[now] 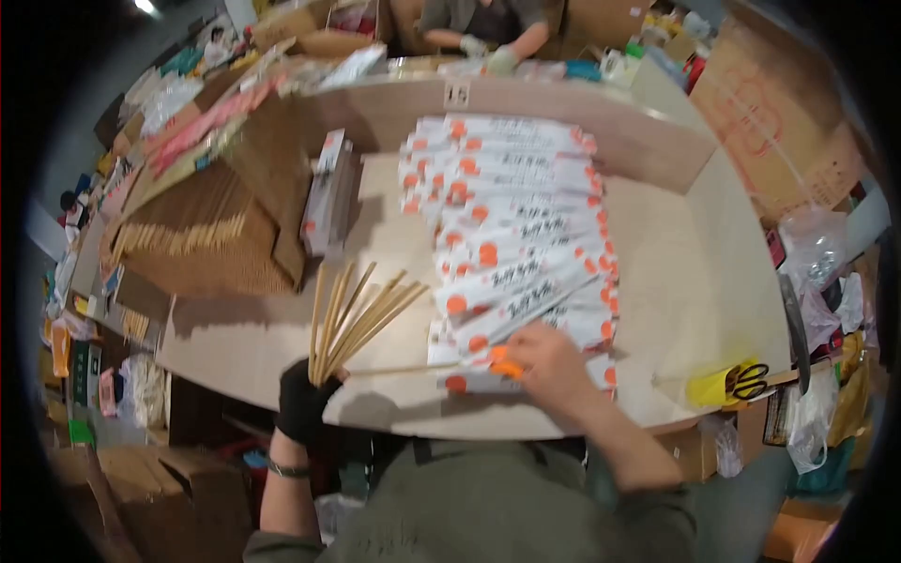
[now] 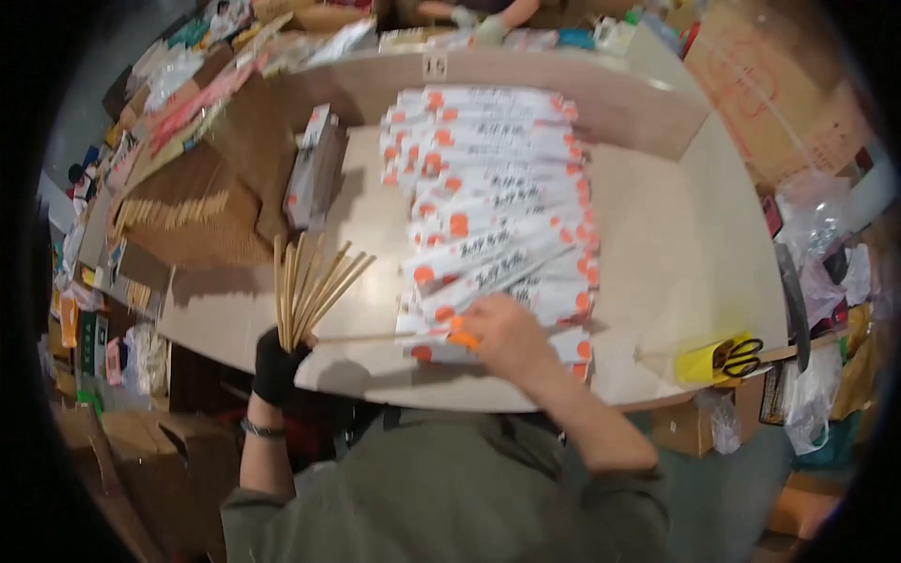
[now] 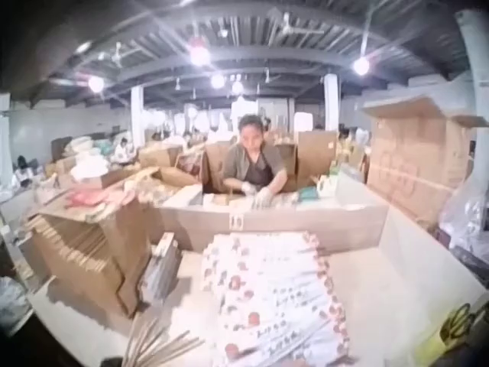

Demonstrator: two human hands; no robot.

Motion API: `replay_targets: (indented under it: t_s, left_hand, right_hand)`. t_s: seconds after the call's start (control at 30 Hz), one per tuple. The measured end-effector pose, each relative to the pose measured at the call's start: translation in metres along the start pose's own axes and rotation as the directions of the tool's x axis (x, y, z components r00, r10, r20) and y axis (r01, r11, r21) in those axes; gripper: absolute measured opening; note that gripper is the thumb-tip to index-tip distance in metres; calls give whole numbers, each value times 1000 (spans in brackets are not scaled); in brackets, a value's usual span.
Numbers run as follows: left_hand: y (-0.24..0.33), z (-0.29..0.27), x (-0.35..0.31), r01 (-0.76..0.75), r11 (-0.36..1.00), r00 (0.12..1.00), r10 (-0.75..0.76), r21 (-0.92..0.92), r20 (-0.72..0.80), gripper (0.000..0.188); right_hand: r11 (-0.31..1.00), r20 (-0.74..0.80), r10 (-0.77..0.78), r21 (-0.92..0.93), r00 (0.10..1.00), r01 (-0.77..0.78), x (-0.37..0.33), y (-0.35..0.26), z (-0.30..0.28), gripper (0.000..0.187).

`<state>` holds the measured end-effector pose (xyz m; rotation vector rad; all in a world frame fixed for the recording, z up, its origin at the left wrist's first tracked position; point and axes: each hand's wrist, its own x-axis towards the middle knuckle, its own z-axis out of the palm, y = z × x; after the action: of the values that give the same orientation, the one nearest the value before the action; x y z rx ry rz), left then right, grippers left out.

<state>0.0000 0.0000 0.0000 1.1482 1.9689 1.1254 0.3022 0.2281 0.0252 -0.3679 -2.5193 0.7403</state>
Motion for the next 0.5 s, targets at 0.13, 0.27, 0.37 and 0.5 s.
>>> replay_targets:
  t_s: [0.13, 0.27, 0.37, 0.5]
  left_hand:
    - [62, 85, 36, -55, 807, 998, 42, -588, -37, 33]
    - [39, 104, 45, -80, 786, 980, -49, -613, -191, 30]
    - [9, 82, 54, 93, 905, 937, -220, -414, -270, 23]
    - [10, 86, 42, 104, 968, 906, -186, -226, -379, 22]
  right_hand:
    - [967, -97, -206, -172, 974, 187, 43, -34, 38, 14]
    - [940, -216, -216, -310, 952, 142, 45, -24, 20, 22]
    - [960, 3, -207, -189, 978, 204, 8, -15, 17, 33]
    - [898, 73, -259, -350, 963, 268, -22, -15, 51, 22]
